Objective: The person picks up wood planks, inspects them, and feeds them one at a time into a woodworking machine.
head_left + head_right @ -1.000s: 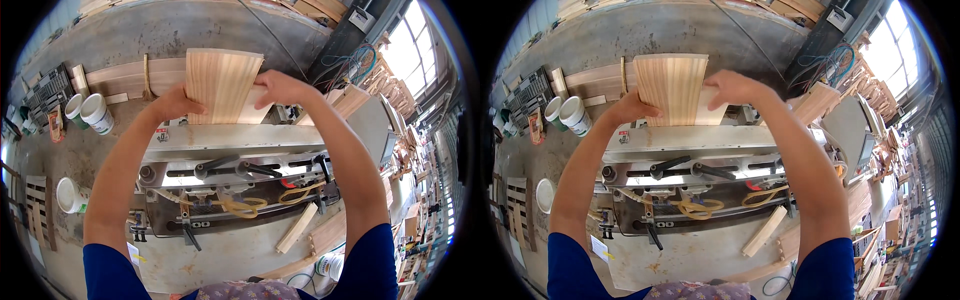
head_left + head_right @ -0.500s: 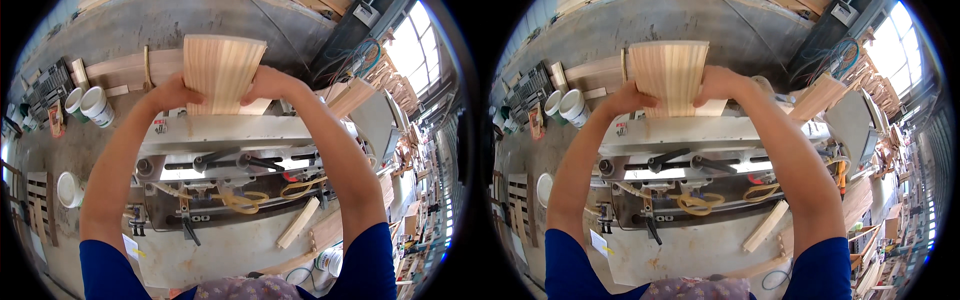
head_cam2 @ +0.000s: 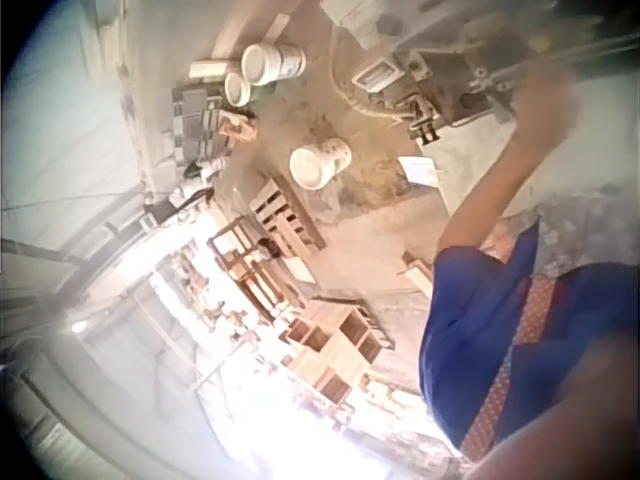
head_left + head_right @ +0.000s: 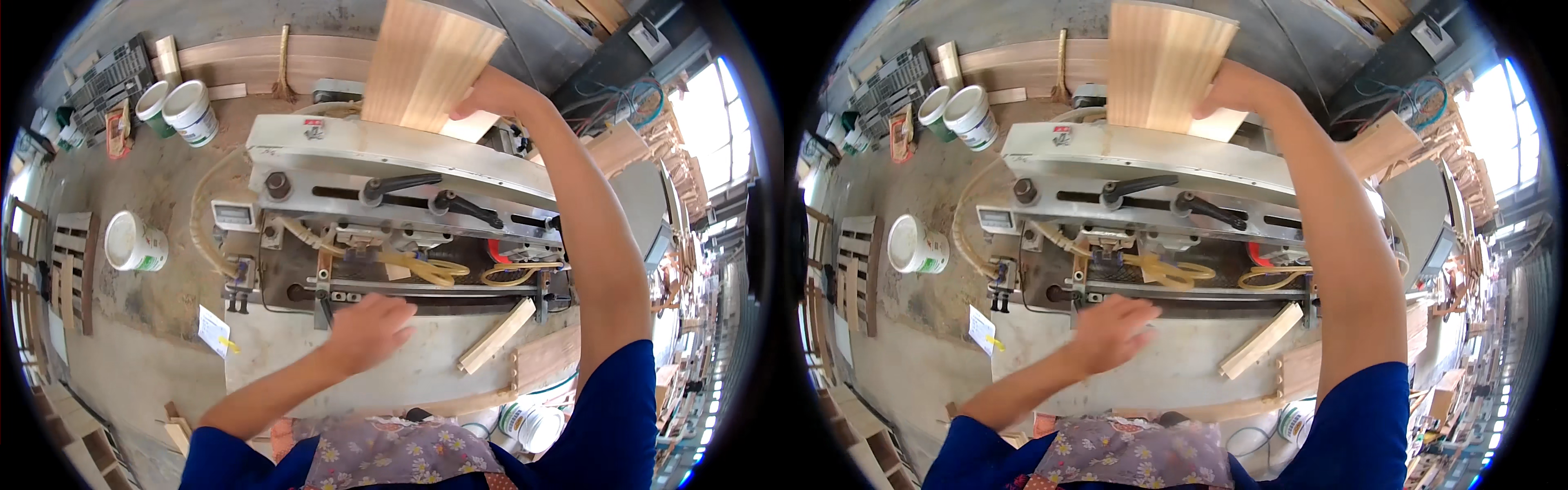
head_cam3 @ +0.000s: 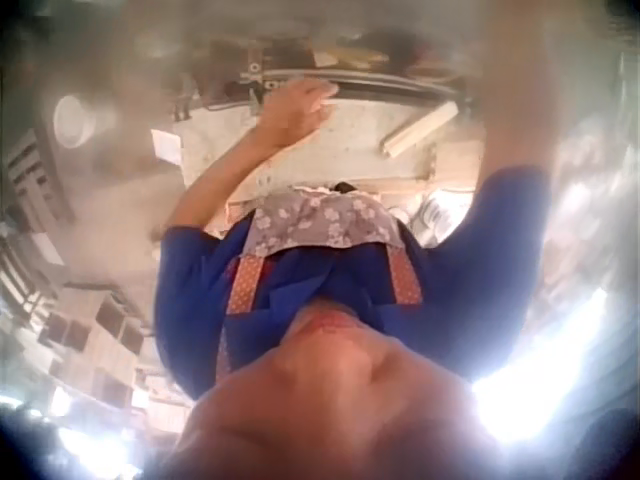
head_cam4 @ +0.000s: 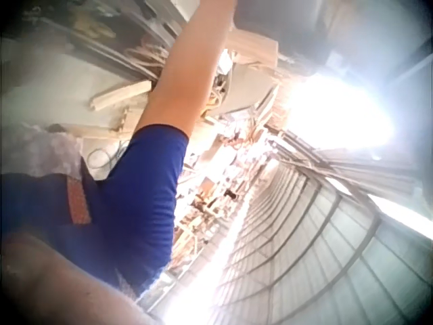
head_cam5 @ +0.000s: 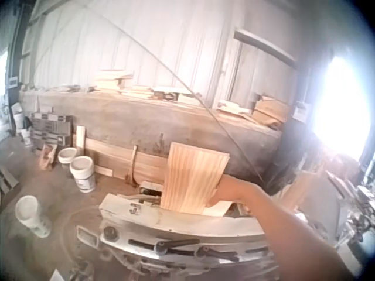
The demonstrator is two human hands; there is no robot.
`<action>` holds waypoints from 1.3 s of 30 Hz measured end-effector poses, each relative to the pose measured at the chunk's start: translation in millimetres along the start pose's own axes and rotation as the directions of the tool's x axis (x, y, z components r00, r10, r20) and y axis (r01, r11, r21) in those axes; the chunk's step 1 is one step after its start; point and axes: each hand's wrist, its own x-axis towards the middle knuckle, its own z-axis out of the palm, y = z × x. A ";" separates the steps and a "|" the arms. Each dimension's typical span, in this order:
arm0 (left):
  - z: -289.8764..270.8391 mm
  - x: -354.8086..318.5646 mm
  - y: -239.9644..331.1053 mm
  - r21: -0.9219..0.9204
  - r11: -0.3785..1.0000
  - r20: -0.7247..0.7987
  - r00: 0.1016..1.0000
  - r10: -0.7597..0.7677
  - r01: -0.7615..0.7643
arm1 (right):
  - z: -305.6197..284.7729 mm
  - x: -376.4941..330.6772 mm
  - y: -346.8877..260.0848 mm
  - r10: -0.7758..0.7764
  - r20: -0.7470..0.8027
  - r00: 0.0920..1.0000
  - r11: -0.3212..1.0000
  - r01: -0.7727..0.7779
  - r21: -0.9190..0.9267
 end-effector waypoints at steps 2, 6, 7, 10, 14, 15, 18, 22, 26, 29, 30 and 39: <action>66.2 3.2 -20.9 -0.131 0.990 -0.245 0.970 0.015 -0.048 | -3.0 0.8 2.6 -0.040 -0.048 0.998 0.996 0.043 0.074; 102.5 37.2 -31.5 0.229 0.949 -0.396 0.911 -0.111 0.215 | -1.2 6.7 7.6 0.008 0.015 1.000 0.979 -0.011 0.203; 105.4 44.5 -33.3 0.192 0.946 -0.395 0.903 -0.168 0.260 | -0.1 8.1 11.3 0.009 0.015 1.000 0.982 -0.011 0.189; 110.4 53.8 -35.6 0.197 0.942 -0.285 0.935 -0.211 0.273 | 1.8 10.5 19.4 -0.049 -0.010 0.999 0.975 0.049 0.216; 117.7 53.2 -30.6 0.241 0.933 -0.365 0.916 -0.168 0.267 | 3.3 7.7 14.3 -0.029 -0.007 1.000 0.974 0.030 0.225; 113.5 53.0 -30.0 0.255 0.928 -0.351 0.920 -0.173 0.272 | 2.9 6.8 8.3 -0.022 0.002 1.000 0.983 0.022 0.184; 118.6 43.4 -29.3 0.307 0.907 -0.270 0.940 -0.207 0.288 | 7.8 3.5 -7.6 -0.022 -0.049 0.999 0.984 0.030 0.178; 113.5 -16.5 0.9 0.174 0.969 -0.061 0.985 -0.164 0.173 | 0.5 -0.3 2.6 -0.020 -0.047 0.999 0.983 0.028 0.179; 70.7 -95.6 -14.4 -0.470 0.874 -0.180 0.956 -0.232 0.124 | 0.5 -1.5 -6.6 -0.032 -0.057 0.998 0.992 0.039 0.119; 66.7 -156.1 -70.4 -0.834 0.461 -0.150 0.678 -0.719 0.304 | 5.8 6.8 2.4 -0.026 -0.056 0.998 0.996 0.031 0.086; 59.6 -164.9 -85.6 -0.904 0.365 -0.196 0.540 -0.818 0.225 | 6.3 9.1 2.2 -0.024 -0.072 0.997 0.998 0.029 0.060; 49.1 -115.3 -164.7 -0.903 0.293 -0.369 0.217 -0.904 -0.314 | 9.1 0.6 9.3 -0.093 -0.158 0.983 0.991 0.107 0.082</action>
